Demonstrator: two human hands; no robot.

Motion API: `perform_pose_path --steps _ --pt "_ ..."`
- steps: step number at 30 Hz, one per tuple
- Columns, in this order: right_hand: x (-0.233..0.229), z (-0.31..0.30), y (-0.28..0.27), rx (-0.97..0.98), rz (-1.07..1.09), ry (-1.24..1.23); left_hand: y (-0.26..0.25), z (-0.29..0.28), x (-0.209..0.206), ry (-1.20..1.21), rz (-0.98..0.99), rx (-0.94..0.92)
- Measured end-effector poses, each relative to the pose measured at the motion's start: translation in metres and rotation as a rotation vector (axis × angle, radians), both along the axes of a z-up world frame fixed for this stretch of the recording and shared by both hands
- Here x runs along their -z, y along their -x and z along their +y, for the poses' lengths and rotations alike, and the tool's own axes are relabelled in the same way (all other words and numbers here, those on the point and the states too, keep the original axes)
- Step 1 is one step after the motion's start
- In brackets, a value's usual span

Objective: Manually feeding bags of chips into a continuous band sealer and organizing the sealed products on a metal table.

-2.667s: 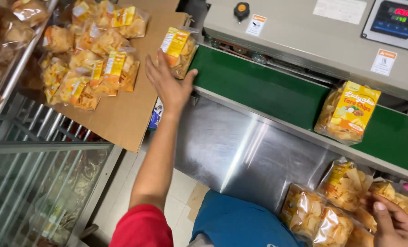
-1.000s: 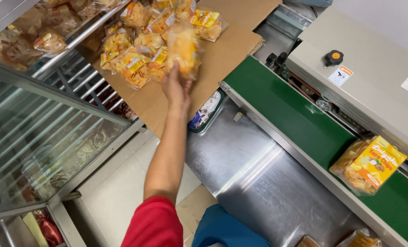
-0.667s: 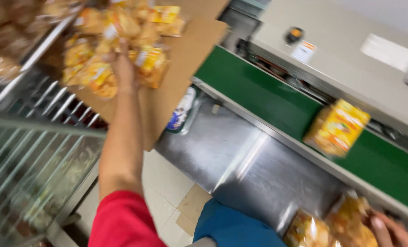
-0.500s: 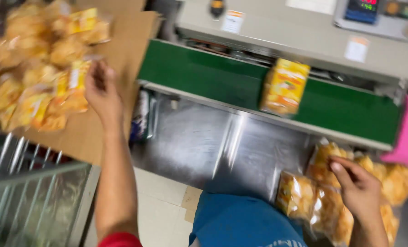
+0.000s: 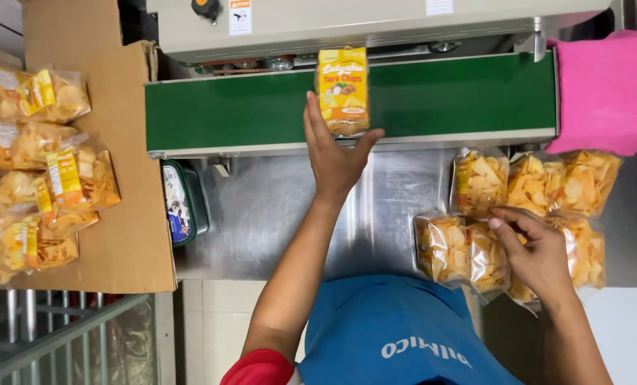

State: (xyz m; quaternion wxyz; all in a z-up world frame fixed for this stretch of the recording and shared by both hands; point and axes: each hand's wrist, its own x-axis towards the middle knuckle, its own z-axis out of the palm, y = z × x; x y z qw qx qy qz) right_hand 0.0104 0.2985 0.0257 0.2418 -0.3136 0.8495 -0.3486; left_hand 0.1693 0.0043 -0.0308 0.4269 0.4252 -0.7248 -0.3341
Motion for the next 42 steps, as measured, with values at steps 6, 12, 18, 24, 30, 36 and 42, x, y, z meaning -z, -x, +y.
perform_pose_path --steps 6,12,18,24,30,36,42 --pt "0.026 0.024 -0.009 -0.042 -0.033 -0.16 -0.001 -0.004 -0.001 0.019 0.023 -0.027" --pt "0.073 0.027 -0.034 -0.412 0.396 -0.25 -0.009 -0.009 -0.014 -0.056 0.031 -0.049" --pt "0.098 0.028 -0.047 -0.454 0.401 -0.319 -0.017 -0.012 -0.027 -0.048 0.019 -0.06" --pt "0.102 0.026 -0.05 -0.422 0.481 -0.397 -0.021 -0.015 -0.033 0.002 -0.009 -0.059" --pt "0.108 0.023 -0.05 -0.394 0.473 -0.466 -0.028 -0.02 -0.043 -0.035 -0.028 -0.074" --pt "0.119 0.026 -0.052 -0.398 0.557 -0.307 -0.036 -0.024 -0.049 -0.063 -0.032 -0.092" --pt "0.112 0.017 -0.057 -0.419 0.455 -0.377 -0.043 -0.029 -0.05 -0.075 -0.027 -0.094"
